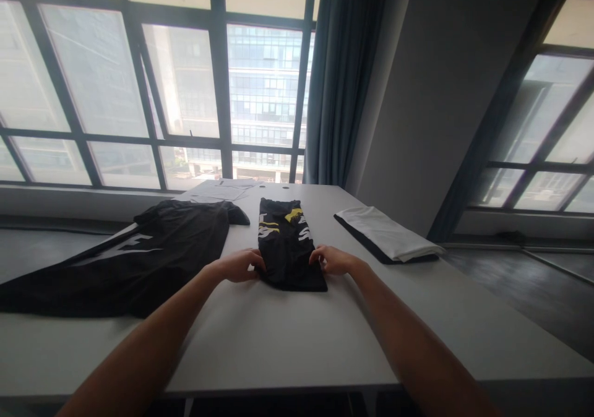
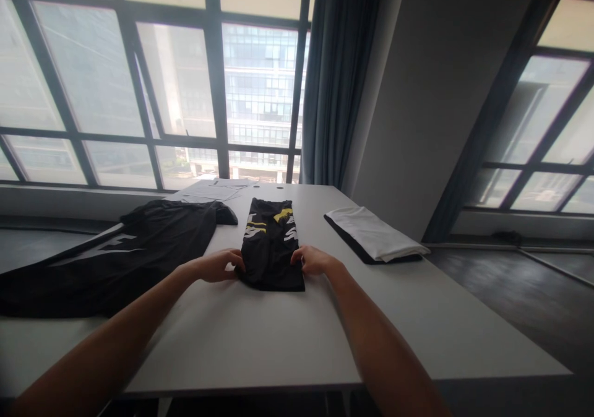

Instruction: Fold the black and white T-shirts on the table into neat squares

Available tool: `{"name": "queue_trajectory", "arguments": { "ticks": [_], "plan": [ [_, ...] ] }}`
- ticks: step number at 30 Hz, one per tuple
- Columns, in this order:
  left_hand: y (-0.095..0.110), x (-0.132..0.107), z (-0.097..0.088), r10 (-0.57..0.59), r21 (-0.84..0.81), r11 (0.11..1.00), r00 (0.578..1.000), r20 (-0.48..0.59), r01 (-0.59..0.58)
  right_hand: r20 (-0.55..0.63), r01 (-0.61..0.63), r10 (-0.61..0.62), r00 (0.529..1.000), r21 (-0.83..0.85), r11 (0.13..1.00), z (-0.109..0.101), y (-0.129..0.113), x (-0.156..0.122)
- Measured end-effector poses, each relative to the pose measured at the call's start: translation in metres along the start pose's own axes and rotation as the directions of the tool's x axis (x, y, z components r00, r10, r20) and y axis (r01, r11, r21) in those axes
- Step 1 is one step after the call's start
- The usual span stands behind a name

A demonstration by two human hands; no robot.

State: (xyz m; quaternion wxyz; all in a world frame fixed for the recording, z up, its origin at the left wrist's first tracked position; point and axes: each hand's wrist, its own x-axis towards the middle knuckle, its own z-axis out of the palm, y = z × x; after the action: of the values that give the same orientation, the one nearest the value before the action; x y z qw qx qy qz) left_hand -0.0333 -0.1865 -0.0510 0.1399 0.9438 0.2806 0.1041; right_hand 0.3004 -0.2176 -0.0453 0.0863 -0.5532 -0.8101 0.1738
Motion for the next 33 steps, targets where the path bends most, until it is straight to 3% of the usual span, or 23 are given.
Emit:
{"name": "queue_trajectory", "arguments": {
  "ticks": [4, 8, 13, 17, 20, 23, 25, 28, 30, 33],
  "plan": [
    [-0.006, 0.008, 0.015, -0.017, -0.063, 0.998, 0.968, -0.252, 0.001, -0.023, 0.035, -0.035, 0.999, 0.034, 0.999, -0.001, 0.007, 0.001],
    [-0.005, 0.014, 0.022, -0.166, -0.221, 0.971, 0.926, -0.339, 0.093, -0.014, 0.027, -0.026, 1.000, 0.067, 0.997, -0.002, 0.011, -0.001],
    [0.000, 0.019, 0.023, -0.276, -0.358, 0.928, 0.840, -0.467, 0.105, 0.014, 0.068, -0.069, 0.998, 0.086, 0.994, 0.001, 0.005, -0.001],
    [-0.003, 0.022, 0.026, -0.355, -0.475, 0.876, 0.778, -0.518, 0.084, -0.028, 0.189, -0.187, 0.982, 0.112, 0.976, 0.007, -0.001, 0.003],
    [-0.009, 0.024, 0.029, -0.351, -0.530, 0.847, 0.791, -0.501, 0.040, -0.171, 0.287, -0.251, 0.953, 0.231, 0.930, 0.010, -0.001, 0.010],
    [-0.016, 0.024, 0.030, -0.328, -0.592, 0.806, 0.823, -0.464, -0.012, -0.342, 0.290, -0.155, 0.927, 0.388, 0.875, 0.011, 0.006, 0.017],
    [-0.019, 0.025, 0.029, -0.324, -0.658, 0.751, 0.838, -0.438, -0.053, -0.391, 0.274, -0.080, 0.917, 0.469, 0.839, 0.009, 0.012, 0.019],
    [-0.022, 0.026, 0.029, -0.334, -0.742, 0.665, 0.853, -0.401, -0.089, -0.355, 0.252, -0.051, 0.934, 0.549, 0.797, 0.006, 0.016, 0.016],
    [-0.022, 0.027, 0.030, -0.353, -0.767, 0.636, 0.852, -0.387, -0.085, -0.254, 0.239, -0.107, 0.961, 0.572, 0.785, 0.004, 0.013, 0.010],
    [-0.019, 0.029, 0.032, -0.402, -0.787, 0.615, 0.837, -0.371, -0.053, -0.074, 0.214, -0.205, 0.976, 0.509, 0.834, 0.003, 0.003, 0.003]
  ]
}}
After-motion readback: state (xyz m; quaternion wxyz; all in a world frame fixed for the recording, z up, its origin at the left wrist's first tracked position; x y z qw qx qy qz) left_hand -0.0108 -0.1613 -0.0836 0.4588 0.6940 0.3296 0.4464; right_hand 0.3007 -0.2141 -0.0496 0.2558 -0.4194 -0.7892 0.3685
